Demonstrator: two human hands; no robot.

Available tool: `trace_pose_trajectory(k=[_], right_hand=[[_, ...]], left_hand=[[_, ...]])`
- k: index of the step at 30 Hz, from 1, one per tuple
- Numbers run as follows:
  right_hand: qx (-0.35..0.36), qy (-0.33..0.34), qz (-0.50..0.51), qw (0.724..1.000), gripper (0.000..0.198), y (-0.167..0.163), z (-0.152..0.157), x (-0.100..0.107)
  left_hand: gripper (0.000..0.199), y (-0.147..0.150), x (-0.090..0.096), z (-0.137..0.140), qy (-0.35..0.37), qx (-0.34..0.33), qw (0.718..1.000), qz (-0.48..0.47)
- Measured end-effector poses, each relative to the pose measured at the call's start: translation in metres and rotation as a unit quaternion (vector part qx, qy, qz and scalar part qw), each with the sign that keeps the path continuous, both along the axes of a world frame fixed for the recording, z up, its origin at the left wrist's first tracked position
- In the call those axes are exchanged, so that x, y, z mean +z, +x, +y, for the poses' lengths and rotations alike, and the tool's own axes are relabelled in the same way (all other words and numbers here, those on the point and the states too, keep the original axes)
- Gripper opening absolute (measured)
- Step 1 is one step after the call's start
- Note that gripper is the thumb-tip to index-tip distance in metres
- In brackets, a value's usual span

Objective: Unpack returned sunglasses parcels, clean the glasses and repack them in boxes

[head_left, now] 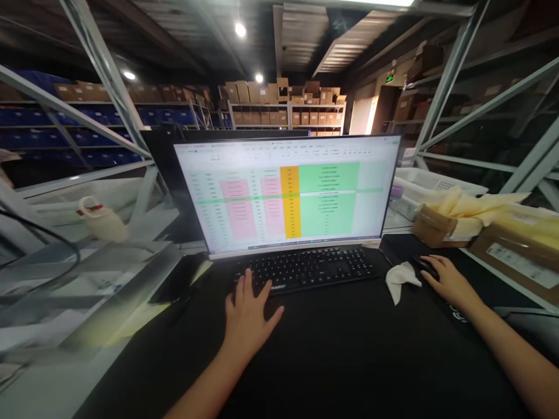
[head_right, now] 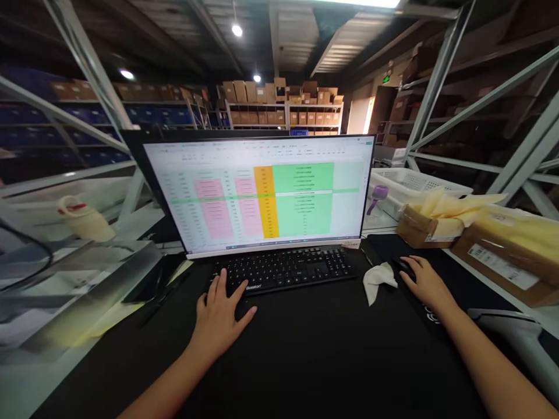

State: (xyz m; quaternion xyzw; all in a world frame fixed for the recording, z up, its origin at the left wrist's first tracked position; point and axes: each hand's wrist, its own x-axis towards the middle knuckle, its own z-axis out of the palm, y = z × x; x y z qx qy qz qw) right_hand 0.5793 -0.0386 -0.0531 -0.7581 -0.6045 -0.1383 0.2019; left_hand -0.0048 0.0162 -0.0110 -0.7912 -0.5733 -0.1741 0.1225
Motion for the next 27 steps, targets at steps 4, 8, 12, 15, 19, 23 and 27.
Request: trace_pose_trajectory(k=[4, 8, 12, 15, 19, 23, 27], right_hand=[[-0.005, 0.008, 0.010, 1.000, 0.056, -0.005, -0.003, 0.002], [0.001, 0.008, 0.015, 1.000, 0.060, -0.010, -0.003, 0.003], [0.011, 0.007, 0.014, 1.000, 0.062, -0.009, -0.002, 0.002], [0.023, 0.004, 0.012, 1.000, 0.060, -0.006, -0.001, 0.001], [0.034, 0.010, 0.012, 0.999, 0.057, 0.000, 0.000, -0.003], [0.033, 0.016, 0.013, 0.999, 0.055, 0.003, 0.002, -0.006], [0.032, 0.013, 0.011, 0.999, 0.056, 0.005, 0.003, -0.007]], left_hand=[[0.058, -0.002, -0.006, 0.003, 0.029, -0.011, 0.999, 0.013], [0.056, -0.003, -0.005, 0.001, 0.012, -0.005, 0.999, 0.033], [0.053, -0.002, -0.001, -0.001, -0.005, -0.003, 0.999, 0.047], [0.053, -0.002, 0.001, -0.003, -0.010, -0.001, 0.999, 0.047], [0.053, -0.001, 0.004, -0.006, -0.016, 0.001, 0.999, 0.040], [0.052, 0.000, 0.005, -0.006, -0.027, 0.003, 0.999, 0.031], [0.052, 0.000, 0.005, -0.007, -0.024, 0.003, 0.999, 0.028]])
